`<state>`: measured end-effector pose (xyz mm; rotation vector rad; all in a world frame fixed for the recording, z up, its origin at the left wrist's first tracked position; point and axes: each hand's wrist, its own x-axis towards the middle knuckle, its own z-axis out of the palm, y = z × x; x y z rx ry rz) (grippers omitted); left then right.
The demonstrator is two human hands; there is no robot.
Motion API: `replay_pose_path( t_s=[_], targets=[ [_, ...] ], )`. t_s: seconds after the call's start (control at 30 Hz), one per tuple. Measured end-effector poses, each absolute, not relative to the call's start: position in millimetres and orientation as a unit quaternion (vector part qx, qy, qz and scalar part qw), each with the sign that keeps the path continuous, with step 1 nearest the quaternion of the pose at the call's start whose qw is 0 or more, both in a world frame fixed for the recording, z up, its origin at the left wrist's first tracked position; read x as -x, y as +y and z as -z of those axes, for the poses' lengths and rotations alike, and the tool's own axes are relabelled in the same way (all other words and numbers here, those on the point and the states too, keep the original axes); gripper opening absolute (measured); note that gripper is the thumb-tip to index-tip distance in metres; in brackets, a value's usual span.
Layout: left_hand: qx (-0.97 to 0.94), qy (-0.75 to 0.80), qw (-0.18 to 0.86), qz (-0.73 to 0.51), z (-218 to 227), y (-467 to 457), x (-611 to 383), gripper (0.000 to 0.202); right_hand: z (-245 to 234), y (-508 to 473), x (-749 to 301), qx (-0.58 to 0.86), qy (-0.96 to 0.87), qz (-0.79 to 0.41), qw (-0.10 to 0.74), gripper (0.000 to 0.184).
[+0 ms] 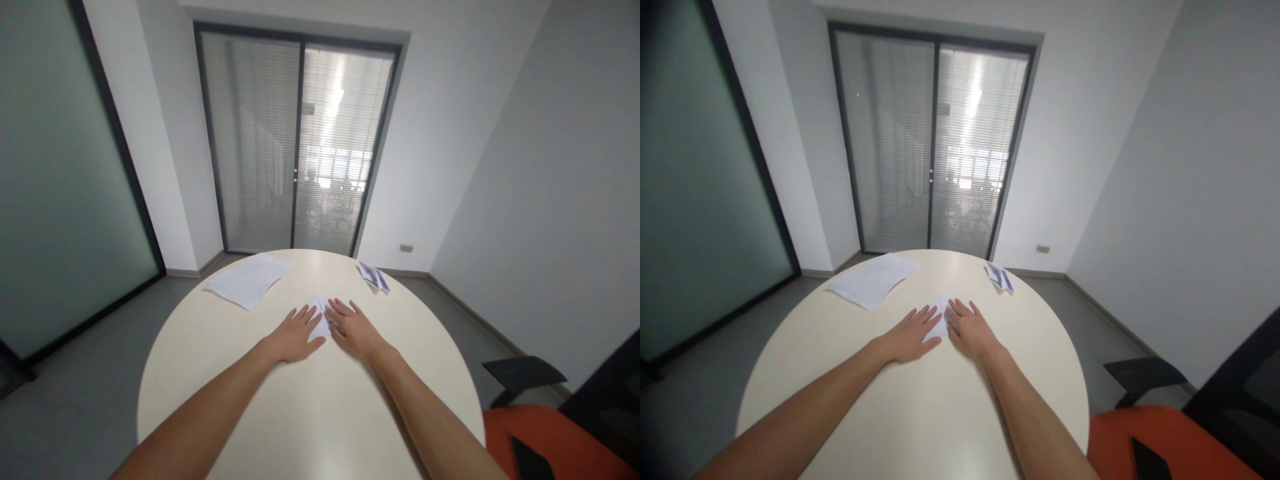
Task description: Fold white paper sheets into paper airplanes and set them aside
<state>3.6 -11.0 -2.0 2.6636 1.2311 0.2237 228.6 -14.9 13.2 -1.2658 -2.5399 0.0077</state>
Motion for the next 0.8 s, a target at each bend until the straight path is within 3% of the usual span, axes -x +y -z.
replay_pose_path(
  t_s=[0.23,0.53,0.8],
  targets=[
    [-0.899,0.418,0.106,-0.080,3,-9,-3,0.074,-1,-10,-229,0.411,-0.892,-0.117,0.150,0.060],
    [-0.893,0.430,0.106,-0.075,2,-7,-4,0.074,-1,-3,-252,0.481,-0.857,-0.115,0.146,0.064],
    [-0.892,0.433,0.034,-0.127,-3,-8,-5,0.060,-2,-5,-252,0.467,-0.867,-0.088,0.147,0.074]
  ],
)
